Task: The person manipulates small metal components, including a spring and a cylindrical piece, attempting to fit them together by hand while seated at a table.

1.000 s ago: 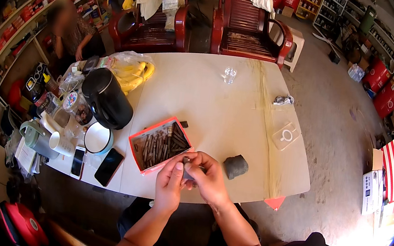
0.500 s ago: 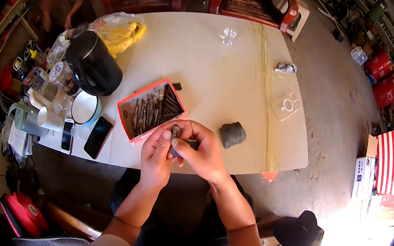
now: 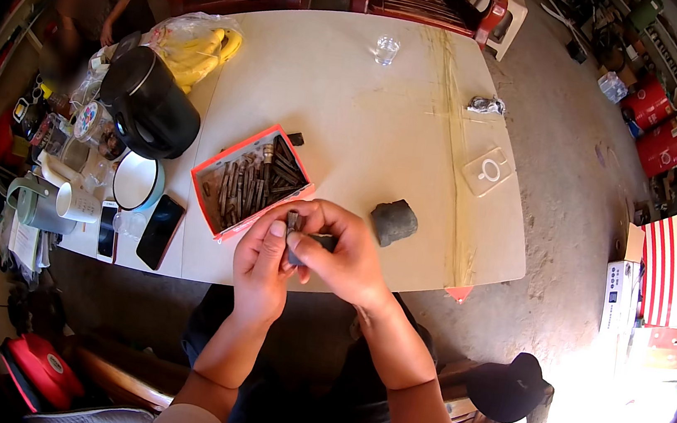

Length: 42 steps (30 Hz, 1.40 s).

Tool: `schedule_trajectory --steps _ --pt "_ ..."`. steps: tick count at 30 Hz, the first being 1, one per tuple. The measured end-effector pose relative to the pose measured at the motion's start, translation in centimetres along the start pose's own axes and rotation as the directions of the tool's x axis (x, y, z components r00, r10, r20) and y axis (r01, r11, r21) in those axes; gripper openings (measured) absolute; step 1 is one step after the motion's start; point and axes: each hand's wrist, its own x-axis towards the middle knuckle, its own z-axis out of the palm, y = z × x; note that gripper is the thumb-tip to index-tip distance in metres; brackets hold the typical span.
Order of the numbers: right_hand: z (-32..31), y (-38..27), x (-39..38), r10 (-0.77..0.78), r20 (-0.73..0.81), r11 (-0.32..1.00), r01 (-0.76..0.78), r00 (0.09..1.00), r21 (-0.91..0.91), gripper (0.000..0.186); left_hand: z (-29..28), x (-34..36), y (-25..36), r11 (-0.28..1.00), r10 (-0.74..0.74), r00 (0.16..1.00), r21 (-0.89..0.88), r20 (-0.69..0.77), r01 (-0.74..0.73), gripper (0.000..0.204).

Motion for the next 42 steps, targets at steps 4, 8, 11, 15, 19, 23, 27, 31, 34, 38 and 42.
schedule_trajectory --steps 4,8,11,15,19,23,27,31,34,38,42 --pt "0.2 0.2 -0.1 -0.010 -0.065 0.999 0.013 0.998 0.051 0.013 0.7 0.1 0.1 0.999 0.040 0.999 0.023 -0.020 -0.039 0.033" --pt "-0.1 0.5 0.3 0.017 -0.041 1.000 -0.017 0.999 0.003 0.016 0.2 0.3 -0.1 0.999 0.032 0.998 0.036 -0.046 -0.030 0.032" --pt "0.0 0.8 0.0 -0.034 -0.022 0.999 0.034 0.999 -0.025 0.017 0.1 0.1 -0.1 1.000 -0.007 0.999 0.012 -0.048 0.007 0.032" --pt "-0.5 0.7 -0.5 -0.020 -0.109 1.000 0.021 0.994 0.012 0.017 1.6 0.1 -0.7 0.993 0.109 0.992 0.060 -0.069 -0.105 0.031" --pt "0.3 1.3 -0.4 -0.096 0.010 0.992 0.097 0.995 -0.077 0.020 0.0 -0.5 0.2 0.998 0.058 0.998 0.030 -0.039 -0.057 0.031" --pt "0.4 0.1 -0.6 -0.002 -0.081 0.999 0.005 0.997 0.039 0.019 1.9 -0.4 0.4 0.988 0.144 0.989 0.064 -0.032 -0.142 0.032" --pt "-0.4 0.8 -0.8 -0.050 -0.035 0.998 0.048 0.998 -0.048 0.018 1.2 -0.3 0.0 0.999 0.020 0.998 -0.033 -0.058 -0.022 0.032" --pt "0.0 0.8 -0.7 -0.032 -0.064 0.998 0.035 0.997 0.046 0.018 2.1 -0.5 0.2 0.995 0.099 0.992 -0.003 -0.079 -0.100 0.032" --pt "0.3 1.1 -0.5 -0.050 -0.063 0.998 0.048 0.997 -0.029 0.019 0.5 -0.4 -0.3 0.995 0.099 0.994 -0.004 -0.035 -0.100 0.032" --pt "0.6 0.8 -0.8 -0.071 -0.128 0.996 0.064 0.989 -0.056 0.017 1.2 -0.6 0.1 1.000 0.021 0.995 0.022 -0.100 -0.019 0.032" --pt "0.2 0.0 -0.3 0.020 -0.002 0.976 -0.019 1.000 0.218 0.015 1.2 -0.5 0.1 0.995 0.096 0.995 0.007 -0.023 -0.096 0.034"
